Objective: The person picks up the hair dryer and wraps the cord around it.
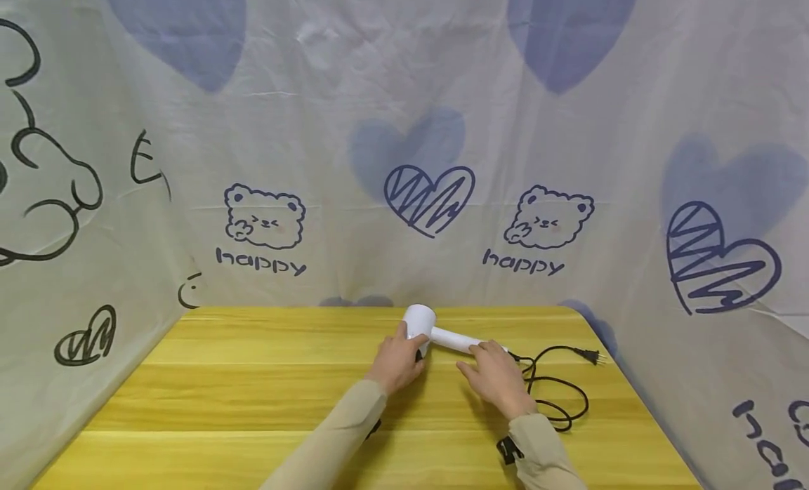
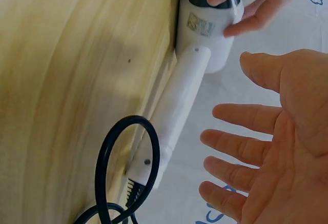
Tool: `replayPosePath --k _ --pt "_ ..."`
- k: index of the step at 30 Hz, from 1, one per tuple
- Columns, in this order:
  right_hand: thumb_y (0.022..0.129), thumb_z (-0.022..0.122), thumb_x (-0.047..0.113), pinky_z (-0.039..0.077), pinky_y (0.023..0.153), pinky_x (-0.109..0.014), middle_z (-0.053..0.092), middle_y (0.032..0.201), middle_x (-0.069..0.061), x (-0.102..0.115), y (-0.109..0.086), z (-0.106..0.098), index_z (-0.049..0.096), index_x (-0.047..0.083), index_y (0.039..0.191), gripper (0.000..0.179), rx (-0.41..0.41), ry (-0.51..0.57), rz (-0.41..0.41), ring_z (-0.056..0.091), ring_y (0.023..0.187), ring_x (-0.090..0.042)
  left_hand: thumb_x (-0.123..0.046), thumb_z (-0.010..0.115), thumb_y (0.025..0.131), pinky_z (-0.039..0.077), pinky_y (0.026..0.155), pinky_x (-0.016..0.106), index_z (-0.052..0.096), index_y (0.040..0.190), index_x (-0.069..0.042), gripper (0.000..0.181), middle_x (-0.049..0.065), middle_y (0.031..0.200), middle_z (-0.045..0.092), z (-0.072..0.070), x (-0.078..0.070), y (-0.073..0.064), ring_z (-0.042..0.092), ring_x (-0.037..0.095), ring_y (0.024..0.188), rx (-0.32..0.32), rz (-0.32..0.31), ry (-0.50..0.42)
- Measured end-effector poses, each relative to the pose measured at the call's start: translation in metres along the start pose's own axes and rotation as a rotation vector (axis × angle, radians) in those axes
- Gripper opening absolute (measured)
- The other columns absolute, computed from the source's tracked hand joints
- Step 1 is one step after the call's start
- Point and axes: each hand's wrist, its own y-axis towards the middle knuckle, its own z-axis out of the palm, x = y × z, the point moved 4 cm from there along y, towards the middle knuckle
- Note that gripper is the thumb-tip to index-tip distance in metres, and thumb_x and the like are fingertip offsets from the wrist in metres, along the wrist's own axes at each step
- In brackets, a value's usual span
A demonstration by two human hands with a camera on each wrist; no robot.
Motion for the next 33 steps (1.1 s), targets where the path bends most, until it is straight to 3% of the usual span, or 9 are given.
replayPosePath --k 4,10,13,17,21,24,29,33 --pt "0.095 0.062 0.037 0.052 0.087 -0.053 0.065 0.119 -0.017 0.002 -0.002 -0.005 0.064 0.002 0.125 0.046 -0.012 0.008 0.007 0.062 0.105 -0.034 -0.027 0.074 0.081 0.049 0.067 0.044 0.064 0.106 -0.022 0.028 0.022 0.119 0.054 -0.01 0.003 -0.01 0.059 0.034 0.071 0.009 -0.057 0.006" --pt "0.097 0.06 0.035 0.049 0.092 -0.057 0.063 0.125 -0.018 0.001 -0.006 -0.01 0.063 0.003 0.128 0.044 0.006 0.049 0.039 0.06 0.113 -0.038 -0.035 0.075 0.081 0.049 0.07 0.05 0.059 0.112 -0.019 0.038 0.023 0.113 0.053 -0.023 0.005 -0.021 0.062 0.04 0.074 0.075 -0.142 0.031" --pt "0.097 0.061 0.033 0.05 0.092 -0.057 0.064 0.124 -0.018 0.001 -0.006 -0.01 0.064 0.004 0.127 0.041 0.011 0.06 0.042 0.06 0.113 -0.038 -0.041 0.077 0.079 0.051 0.067 0.049 0.055 0.113 -0.014 0.048 0.022 0.104 0.057 -0.028 0.008 -0.018 0.063 0.041 0.074 0.057 -0.182 0.016" --pt "0.097 0.06 0.033 0.05 0.092 -0.056 0.065 0.124 -0.018 0.001 -0.005 -0.009 0.065 0.004 0.125 0.041 0.003 0.069 0.03 0.061 0.113 -0.037 -0.04 0.076 0.083 0.052 0.062 0.049 0.048 0.119 -0.006 0.057 0.021 0.097 0.058 -0.025 0.021 -0.009 0.063 0.039 0.073 0.037 -0.252 -0.123" --pt "0.096 0.061 0.033 0.051 0.09 -0.056 0.066 0.122 -0.017 0.002 -0.002 -0.009 0.066 0.004 0.124 0.041 0.001 0.07 0.032 0.062 0.11 -0.037 -0.033 0.069 0.091 0.054 0.069 0.053 0.031 0.141 0.0 0.071 0.029 0.108 0.058 -0.015 0.039 -0.005 0.064 0.043 0.084 0.115 -0.312 -0.38" --pt "0.096 0.062 0.033 0.052 0.089 -0.056 0.066 0.121 -0.017 0.002 -0.002 -0.009 0.066 0.004 0.124 0.04 -0.004 0.073 0.034 0.063 0.109 -0.037 -0.03 0.067 0.093 0.053 0.077 0.055 0.017 0.15 0.002 0.083 0.035 0.112 0.057 -0.011 0.049 -0.005 0.062 0.045 0.095 0.158 -0.331 -0.506" --pt "0.096 0.062 0.033 0.051 0.09 -0.056 0.066 0.121 -0.018 0.002 -0.002 -0.01 0.066 0.003 0.124 0.041 0.007 0.066 0.022 0.062 0.11 -0.037 -0.032 0.071 0.084 0.053 0.074 0.054 0.016 0.15 0.001 0.093 0.034 0.11 0.057 -0.011 0.059 -0.007 0.062 0.044 0.09 0.152 -0.414 -0.555" --pt "0.096 0.061 0.032 0.05 0.093 -0.057 0.064 0.126 -0.019 0.0 -0.004 -0.01 0.064 0.004 0.126 0.042 0.044 0.064 0.033 0.06 0.114 -0.038 -0.036 0.074 0.075 0.051 0.07 0.052 0.022 0.148 -0.003 0.096 0.03 0.106 0.056 -0.016 0.066 -0.011 0.06 0.04 0.083 0.146 -0.515 -0.504"
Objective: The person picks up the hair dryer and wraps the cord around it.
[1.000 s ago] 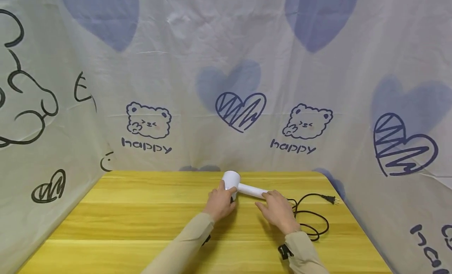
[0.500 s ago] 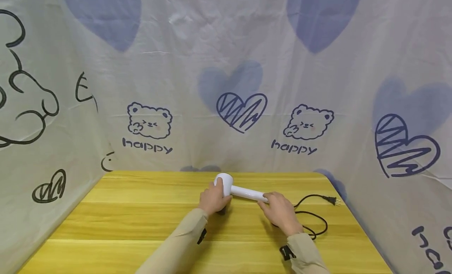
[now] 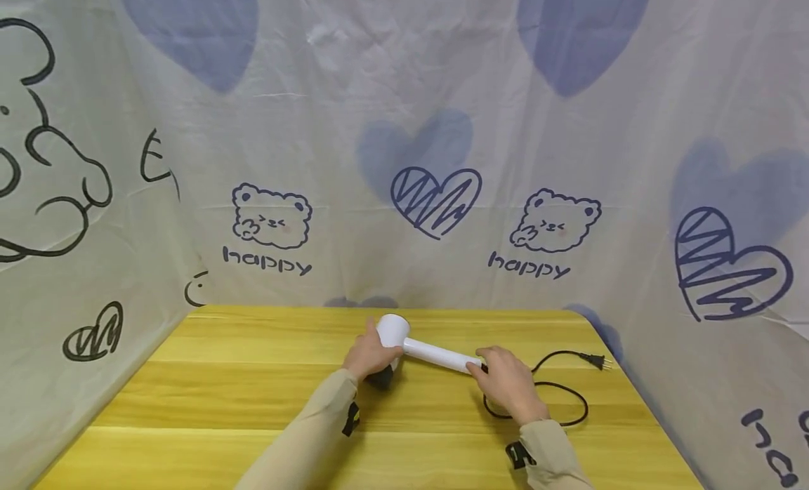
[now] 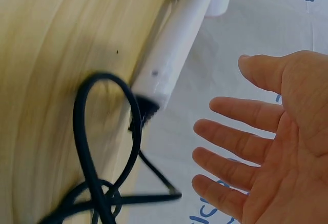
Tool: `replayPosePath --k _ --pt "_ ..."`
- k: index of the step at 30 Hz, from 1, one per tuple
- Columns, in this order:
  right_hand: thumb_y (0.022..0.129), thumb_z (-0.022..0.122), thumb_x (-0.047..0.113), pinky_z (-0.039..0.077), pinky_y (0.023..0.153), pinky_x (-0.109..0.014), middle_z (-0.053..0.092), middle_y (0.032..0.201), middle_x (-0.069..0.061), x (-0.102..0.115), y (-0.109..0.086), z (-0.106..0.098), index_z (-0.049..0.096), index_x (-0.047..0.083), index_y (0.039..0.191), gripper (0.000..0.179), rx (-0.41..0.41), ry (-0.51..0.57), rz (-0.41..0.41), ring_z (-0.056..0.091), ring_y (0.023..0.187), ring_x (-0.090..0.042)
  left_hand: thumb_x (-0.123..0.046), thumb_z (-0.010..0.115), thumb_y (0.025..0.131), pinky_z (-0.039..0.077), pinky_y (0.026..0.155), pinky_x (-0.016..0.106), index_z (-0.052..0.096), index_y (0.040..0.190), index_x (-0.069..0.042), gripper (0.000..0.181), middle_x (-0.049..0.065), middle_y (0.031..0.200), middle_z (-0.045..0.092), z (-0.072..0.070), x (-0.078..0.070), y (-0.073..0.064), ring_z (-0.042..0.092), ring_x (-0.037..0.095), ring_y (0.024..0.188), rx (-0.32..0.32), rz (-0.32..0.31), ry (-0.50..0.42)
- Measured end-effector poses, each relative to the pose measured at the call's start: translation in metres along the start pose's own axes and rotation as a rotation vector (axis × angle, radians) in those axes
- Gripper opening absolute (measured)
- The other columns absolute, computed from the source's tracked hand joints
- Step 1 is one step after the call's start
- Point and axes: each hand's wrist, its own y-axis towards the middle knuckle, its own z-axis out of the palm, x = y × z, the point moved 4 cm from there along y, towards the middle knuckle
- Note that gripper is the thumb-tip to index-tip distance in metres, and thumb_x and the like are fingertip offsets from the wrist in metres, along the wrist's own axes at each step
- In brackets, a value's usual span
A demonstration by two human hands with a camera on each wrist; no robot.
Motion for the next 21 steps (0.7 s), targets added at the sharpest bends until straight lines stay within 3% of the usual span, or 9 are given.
replayPosePath --k 3,8,12,16,21 --pt "0.096 0.061 0.032 0.049 0.093 -0.058 0.063 0.128 -0.019 -0.002 -0.001 -0.001 0.064 0.004 0.127 0.042 0.013 0.005 0.013 0.06 0.115 -0.039 -0.039 0.074 0.075 0.051 0.07 0.052 0.024 0.147 -0.005 0.094 0.028 0.105 0.056 -0.004 -0.001 -0.004 0.06 0.04 0.083 -0.003 -0.001 0.068" --pt "0.096 0.06 0.032 0.049 0.092 -0.059 0.062 0.129 -0.02 -0.007 -0.002 -0.002 0.063 0.004 0.128 0.043 0.029 0.005 0.032 0.059 0.115 -0.04 -0.036 0.074 0.083 0.053 0.07 0.054 0.022 0.149 0.0 0.091 0.034 0.111 0.055 -0.004 -0.004 -0.007 0.062 0.046 0.085 0.022 0.095 0.107" --pt "0.097 0.06 0.033 0.049 0.092 -0.059 0.061 0.129 -0.021 -0.01 -0.002 -0.002 0.062 0.003 0.129 0.044 0.04 0.011 0.037 0.059 0.115 -0.041 -0.033 0.075 0.084 0.053 0.071 0.054 0.02 0.149 0.003 0.093 0.036 0.108 0.058 -0.005 0.002 -0.003 0.063 0.046 0.087 0.027 0.126 0.064" --pt "0.097 0.059 0.033 0.047 0.095 -0.06 0.06 0.131 -0.022 -0.011 -0.004 -0.002 0.06 0.002 0.131 0.046 0.028 0.033 0.034 0.057 0.118 -0.042 -0.032 0.076 0.081 0.053 0.067 0.05 0.026 0.145 0.004 0.09 0.031 0.1 0.063 -0.012 0.012 0.0 0.064 0.042 0.082 0.002 0.127 0.003" --pt "0.101 0.052 0.039 0.044 0.098 -0.063 0.055 0.137 -0.026 -0.012 -0.004 -0.001 0.05 0.002 0.14 0.054 0.011 0.062 0.02 0.053 0.122 -0.046 -0.036 0.079 0.074 0.052 0.063 0.045 0.033 0.139 0.003 0.088 0.025 0.096 0.065 -0.022 0.024 0.001 0.064 0.037 0.079 -0.062 0.082 -0.068"
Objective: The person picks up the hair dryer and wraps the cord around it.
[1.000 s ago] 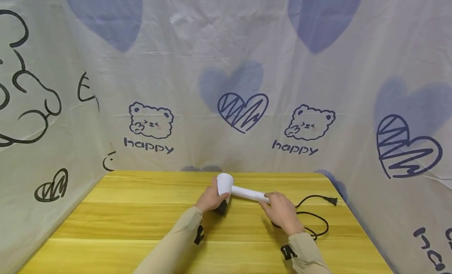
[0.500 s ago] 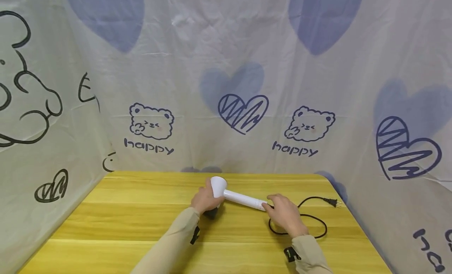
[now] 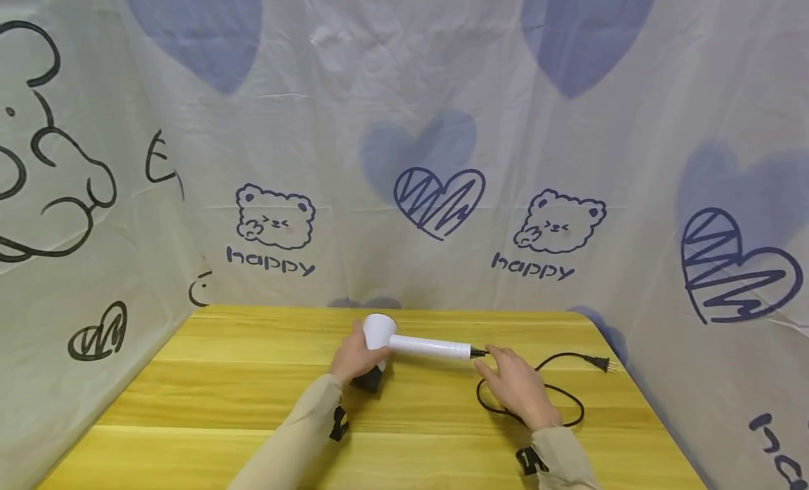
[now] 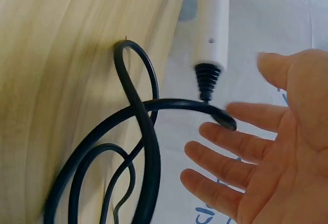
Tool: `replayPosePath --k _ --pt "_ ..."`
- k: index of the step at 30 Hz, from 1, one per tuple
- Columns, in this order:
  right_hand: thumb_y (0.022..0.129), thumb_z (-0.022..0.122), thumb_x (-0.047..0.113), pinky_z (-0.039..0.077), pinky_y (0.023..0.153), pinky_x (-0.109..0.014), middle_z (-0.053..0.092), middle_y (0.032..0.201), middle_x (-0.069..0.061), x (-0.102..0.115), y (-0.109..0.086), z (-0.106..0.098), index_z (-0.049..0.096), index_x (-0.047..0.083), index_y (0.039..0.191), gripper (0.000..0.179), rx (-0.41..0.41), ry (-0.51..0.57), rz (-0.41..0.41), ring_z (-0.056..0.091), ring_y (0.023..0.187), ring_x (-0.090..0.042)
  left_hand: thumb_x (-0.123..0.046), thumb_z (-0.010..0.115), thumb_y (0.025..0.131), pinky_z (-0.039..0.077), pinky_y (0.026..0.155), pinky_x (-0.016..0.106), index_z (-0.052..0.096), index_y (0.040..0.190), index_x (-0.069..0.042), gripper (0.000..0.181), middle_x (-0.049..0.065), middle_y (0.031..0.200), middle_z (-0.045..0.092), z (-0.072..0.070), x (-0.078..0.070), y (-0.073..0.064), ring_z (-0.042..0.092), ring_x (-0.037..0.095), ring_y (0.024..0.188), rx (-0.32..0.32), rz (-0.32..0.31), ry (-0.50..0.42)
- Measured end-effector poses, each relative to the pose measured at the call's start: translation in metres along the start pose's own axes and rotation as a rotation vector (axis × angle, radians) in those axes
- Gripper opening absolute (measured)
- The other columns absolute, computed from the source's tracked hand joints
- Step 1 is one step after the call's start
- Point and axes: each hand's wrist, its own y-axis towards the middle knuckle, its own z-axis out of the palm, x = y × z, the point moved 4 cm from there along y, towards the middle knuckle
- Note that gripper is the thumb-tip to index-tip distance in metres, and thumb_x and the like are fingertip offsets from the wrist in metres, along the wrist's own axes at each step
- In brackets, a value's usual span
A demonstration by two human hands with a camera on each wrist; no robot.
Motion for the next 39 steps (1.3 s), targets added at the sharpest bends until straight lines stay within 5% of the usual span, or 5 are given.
replayPosePath --k 10,16,23,33,39 --pt "0.1 0.052 0.013 0.043 0.046 -0.029 0.072 0.094 -0.013 0.001 0.007 0.001 0.053 -0.002 0.128 0.032 -0.061 0.15 0.052 0.058 0.057 -0.017 -0.037 0.081 0.065 0.051 0.073 0.042 0.044 0.126 0.003 0.082 0.019 0.101 0.058 -0.021 0.008 -0.003 0.057 0.031 0.088 -0.138 -0.094 -0.153" --pt "0.102 0.051 0.015 0.049 0.058 -0.026 0.071 0.086 -0.009 0.005 0.013 -0.003 0.064 0.004 0.11 0.019 -0.113 0.358 0.066 0.067 0.077 -0.02 -0.028 0.08 0.067 0.052 0.077 0.039 0.045 0.127 0.0 0.075 0.017 0.108 0.061 -0.035 0.015 -0.004 0.06 0.029 0.091 -0.153 -0.141 -0.335" --pt "0.107 0.036 0.031 0.049 0.053 -0.028 0.046 0.068 -0.005 0.003 0.018 0.001 0.059 0.006 0.128 0.04 -0.072 0.663 0.106 0.048 0.054 -0.012 -0.023 0.082 0.069 0.055 0.073 0.036 0.047 0.123 0.003 0.069 0.019 0.11 0.059 -0.04 0.027 -0.005 0.061 0.028 0.088 -0.098 -0.213 -0.597" --pt "0.107 0.035 0.015 0.033 0.044 -0.024 0.053 0.069 -0.005 0.021 0.016 0.017 0.055 0.006 0.135 0.035 -0.03 0.408 -0.108 0.034 0.048 -0.006 -0.029 0.081 0.074 0.054 0.069 0.032 0.045 0.127 0.001 0.071 0.018 0.114 0.057 -0.048 0.036 -0.007 0.061 0.026 0.087 -0.102 -0.254 -0.685" --pt "0.108 0.035 0.017 0.033 0.045 -0.023 0.056 0.069 -0.016 0.023 0.013 0.023 0.05 0.011 0.141 0.037 0.008 0.488 -0.147 0.036 0.048 -0.006 -0.037 0.084 0.072 0.056 0.068 0.034 0.043 0.13 -0.003 0.079 0.018 0.115 0.056 -0.054 0.043 -0.007 0.062 0.026 0.086 -0.133 -0.241 -0.686"
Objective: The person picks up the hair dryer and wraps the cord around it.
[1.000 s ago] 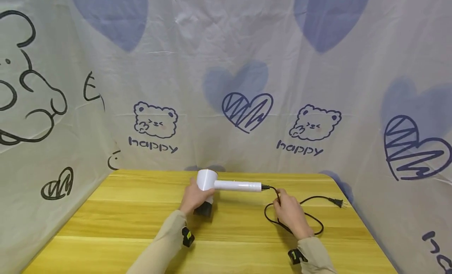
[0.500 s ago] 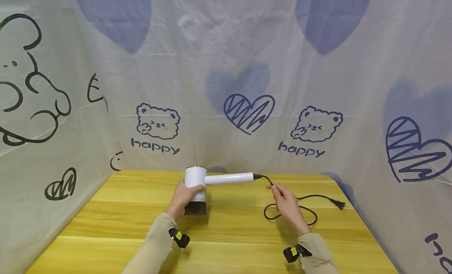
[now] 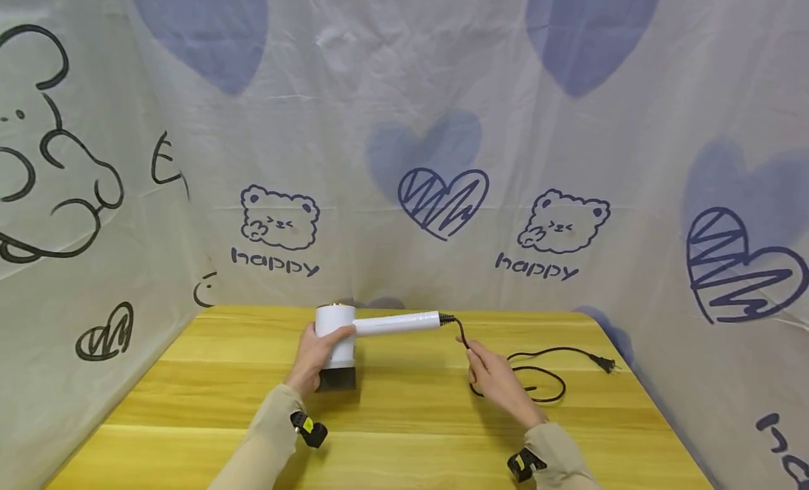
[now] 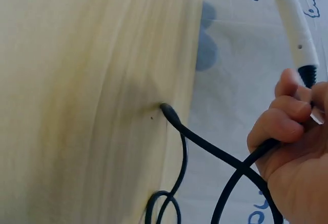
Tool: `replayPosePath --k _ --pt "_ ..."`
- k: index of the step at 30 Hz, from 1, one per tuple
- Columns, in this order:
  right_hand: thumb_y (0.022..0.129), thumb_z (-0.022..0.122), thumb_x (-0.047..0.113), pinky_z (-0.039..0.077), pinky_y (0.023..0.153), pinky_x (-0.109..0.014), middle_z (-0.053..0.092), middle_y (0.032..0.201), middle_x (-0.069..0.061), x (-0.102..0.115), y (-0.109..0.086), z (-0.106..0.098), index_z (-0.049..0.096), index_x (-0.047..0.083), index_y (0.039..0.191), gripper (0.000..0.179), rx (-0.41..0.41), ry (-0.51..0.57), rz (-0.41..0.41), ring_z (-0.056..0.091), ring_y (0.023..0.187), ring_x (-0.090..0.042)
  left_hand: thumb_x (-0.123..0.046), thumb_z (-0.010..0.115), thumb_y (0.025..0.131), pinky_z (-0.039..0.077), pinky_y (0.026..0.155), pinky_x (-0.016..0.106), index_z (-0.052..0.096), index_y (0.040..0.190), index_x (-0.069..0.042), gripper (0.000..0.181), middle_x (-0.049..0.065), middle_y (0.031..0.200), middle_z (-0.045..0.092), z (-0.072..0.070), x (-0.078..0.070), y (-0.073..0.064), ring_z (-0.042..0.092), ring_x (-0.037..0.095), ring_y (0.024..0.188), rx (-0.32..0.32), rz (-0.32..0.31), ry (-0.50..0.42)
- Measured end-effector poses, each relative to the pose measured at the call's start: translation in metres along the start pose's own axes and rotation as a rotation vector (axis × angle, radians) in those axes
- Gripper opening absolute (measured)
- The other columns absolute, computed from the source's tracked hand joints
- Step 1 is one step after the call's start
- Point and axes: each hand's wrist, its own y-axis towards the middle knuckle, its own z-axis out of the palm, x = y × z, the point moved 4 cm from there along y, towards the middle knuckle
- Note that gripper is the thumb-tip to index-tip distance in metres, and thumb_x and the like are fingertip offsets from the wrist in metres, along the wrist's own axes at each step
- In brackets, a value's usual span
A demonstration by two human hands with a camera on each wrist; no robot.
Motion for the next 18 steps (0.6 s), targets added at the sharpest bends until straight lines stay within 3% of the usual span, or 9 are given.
replayPosePath --k 8,14,18 --pt "0.109 0.028 0.028 0.033 0.049 -0.023 0.05 0.07 -0.009 -0.011 0.003 -0.004 0.055 -0.002 0.115 0.041 0.047 0.224 0.094 0.034 0.053 -0.007 -0.044 0.082 0.074 0.055 0.073 0.036 0.044 0.136 -0.014 0.079 0.013 0.12 0.057 -0.012 -0.009 0.003 0.061 0.028 0.094 -0.087 0.046 -0.016" --pt "0.109 0.031 0.03 0.033 0.05 -0.028 0.047 0.071 -0.005 -0.027 -0.004 -0.013 0.054 -0.003 0.111 0.041 0.044 0.318 0.178 0.032 0.052 -0.008 -0.044 0.082 0.074 0.056 0.074 0.037 0.041 0.141 -0.017 0.082 0.012 0.123 0.056 -0.014 -0.014 0.004 0.061 0.029 0.097 -0.101 0.046 -0.036" --pt "0.108 0.033 0.024 0.034 0.051 -0.029 0.053 0.076 -0.009 -0.018 -0.006 -0.006 0.057 -0.002 0.118 0.037 0.129 0.328 0.137 0.035 0.054 -0.01 -0.043 0.082 0.075 0.056 0.074 0.037 0.041 0.14 -0.016 0.081 0.012 0.122 0.056 -0.011 -0.013 0.004 0.06 0.029 0.096 -0.119 0.028 -0.054"
